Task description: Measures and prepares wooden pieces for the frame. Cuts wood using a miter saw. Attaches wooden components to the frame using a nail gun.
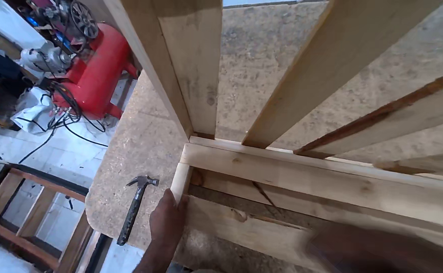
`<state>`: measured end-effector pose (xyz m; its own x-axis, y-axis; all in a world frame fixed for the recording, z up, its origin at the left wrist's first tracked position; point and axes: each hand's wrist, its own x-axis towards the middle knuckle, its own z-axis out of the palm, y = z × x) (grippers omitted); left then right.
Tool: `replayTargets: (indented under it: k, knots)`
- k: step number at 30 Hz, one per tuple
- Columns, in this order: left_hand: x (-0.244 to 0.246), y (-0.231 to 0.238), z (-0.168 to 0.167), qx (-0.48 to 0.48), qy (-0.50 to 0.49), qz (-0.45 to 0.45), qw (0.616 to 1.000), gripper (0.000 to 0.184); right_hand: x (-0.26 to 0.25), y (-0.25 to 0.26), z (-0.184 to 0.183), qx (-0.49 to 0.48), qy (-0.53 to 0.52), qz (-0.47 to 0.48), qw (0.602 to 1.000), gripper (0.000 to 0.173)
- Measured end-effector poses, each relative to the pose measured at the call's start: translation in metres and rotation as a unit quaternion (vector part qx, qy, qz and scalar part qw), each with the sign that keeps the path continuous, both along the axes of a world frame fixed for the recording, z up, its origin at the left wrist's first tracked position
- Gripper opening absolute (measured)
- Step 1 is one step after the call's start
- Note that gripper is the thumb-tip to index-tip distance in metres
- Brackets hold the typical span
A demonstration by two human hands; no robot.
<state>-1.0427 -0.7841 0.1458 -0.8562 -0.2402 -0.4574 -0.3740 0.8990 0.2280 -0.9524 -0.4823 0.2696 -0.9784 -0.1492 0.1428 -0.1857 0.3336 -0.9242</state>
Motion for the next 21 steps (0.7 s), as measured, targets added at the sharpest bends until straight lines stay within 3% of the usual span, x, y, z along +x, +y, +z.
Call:
replayTargets:
  k: [3, 7, 15, 21]
  knots:
    - [0.000, 0.000, -0.001, 0.002, -0.001, -0.003, 1.000, 0.053, -0.073, -0.038, -0.105, 0.176, -0.190, 0.090, 0.962, 0.029]
    - [0.000, 0.001, -0.001, -0.008, 0.001, -0.009, 1.000, 0.057, -0.121, -0.090, -0.167, 0.203, -0.281, 0.181, 0.920, 0.034]
    - [0.000, -0.001, -0.007, -0.005, 0.028, -0.008, 1.000, 0.058, -0.146, -0.136, -0.189, 0.109, -0.303, 0.214, 0.922, 0.030]
    - [-0.003, 0.000, -0.005, -0.007, 0.012, -0.007, 1.000, 0.057, -0.146, -0.118, -0.195, 0.102, -0.330, 0.217, 0.913, 0.028]
